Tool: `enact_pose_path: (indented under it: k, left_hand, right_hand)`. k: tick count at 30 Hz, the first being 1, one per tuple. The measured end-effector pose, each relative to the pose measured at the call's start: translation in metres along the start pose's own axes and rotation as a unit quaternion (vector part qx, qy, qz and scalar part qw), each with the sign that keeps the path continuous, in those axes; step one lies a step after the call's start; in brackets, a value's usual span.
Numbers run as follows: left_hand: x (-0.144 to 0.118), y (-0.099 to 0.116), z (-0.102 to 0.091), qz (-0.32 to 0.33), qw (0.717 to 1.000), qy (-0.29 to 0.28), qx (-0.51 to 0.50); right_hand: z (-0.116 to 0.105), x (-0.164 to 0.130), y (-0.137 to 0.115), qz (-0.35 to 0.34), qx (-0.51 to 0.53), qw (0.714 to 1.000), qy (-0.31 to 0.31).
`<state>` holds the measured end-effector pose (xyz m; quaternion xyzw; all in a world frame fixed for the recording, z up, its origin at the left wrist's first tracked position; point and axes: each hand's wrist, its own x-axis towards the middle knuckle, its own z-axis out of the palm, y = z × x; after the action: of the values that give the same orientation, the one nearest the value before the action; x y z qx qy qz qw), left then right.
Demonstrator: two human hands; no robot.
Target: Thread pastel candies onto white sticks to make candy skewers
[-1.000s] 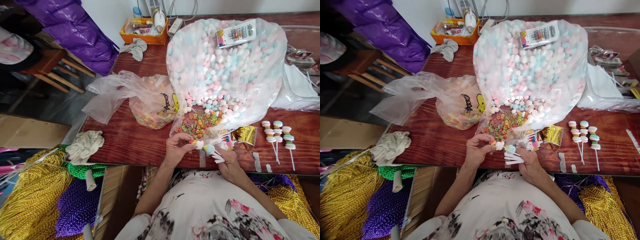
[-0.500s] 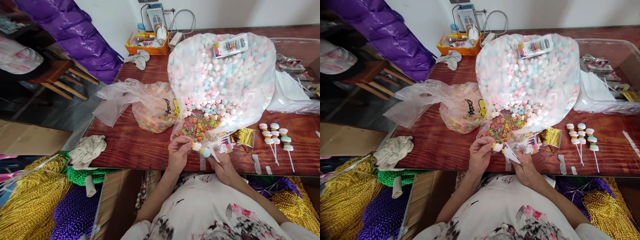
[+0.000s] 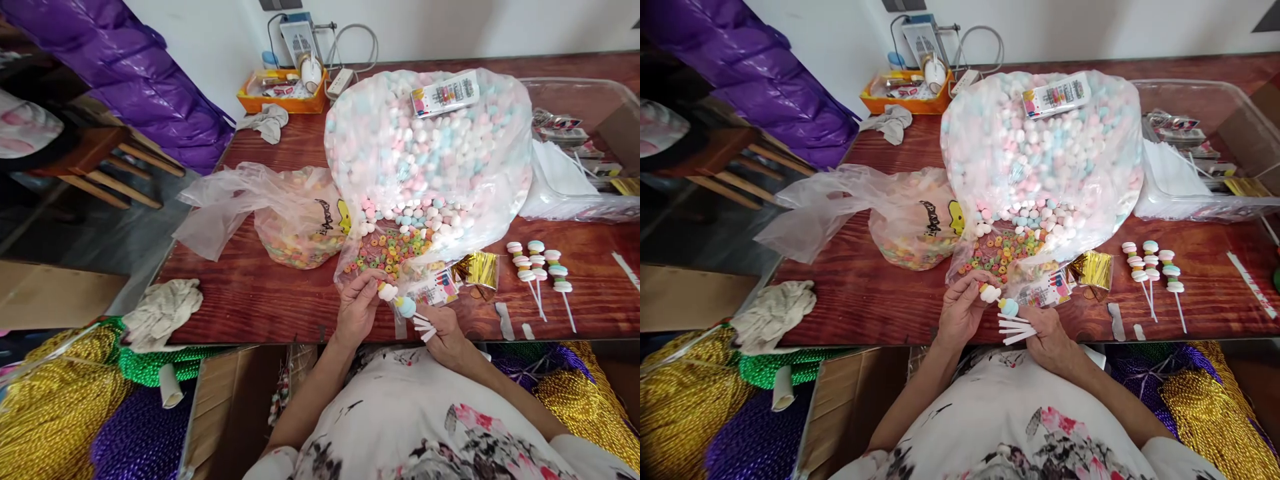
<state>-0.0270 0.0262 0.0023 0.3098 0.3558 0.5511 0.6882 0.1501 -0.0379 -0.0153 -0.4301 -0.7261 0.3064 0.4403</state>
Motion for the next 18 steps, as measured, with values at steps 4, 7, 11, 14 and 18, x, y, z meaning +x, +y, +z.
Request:
enact_pose_path:
  k: [4, 7, 11, 14, 18]
  left_hand:
    - [0.001, -0.004, 0.007, -0.021, 0.999, -0.022, -0.037]
    - [0.003, -0.009, 0.012, -0.029, 0.998, -0.022, -0.056]
    - [0.004, -0.014, 0.023, -0.055, 0.995, -0.026, -0.081]
    - [0.004, -0.017, 0.034, -0.044, 0.996, -0.038, -0.069]
    - [0.004, -0.023, 0.045, -0.008, 0.998, -0.058, -0.025]
  right_hand:
    - [0.005, -0.001, 0.004, 0.018, 0.039, 0.999, 0.006]
    - [0.005, -0.001, 0.007, 0.061, 0.079, 0.995, 0.016]
    - [0.000, -0.002, 0.010, 0.103, 0.125, 0.987, 0.016]
    - [-0.004, -0.005, 0.010, 0.122, 0.153, 0.980, 0.032]
    - [-0.007, -0.011, 0.010, 0.159, 0.192, 0.967, 0.059]
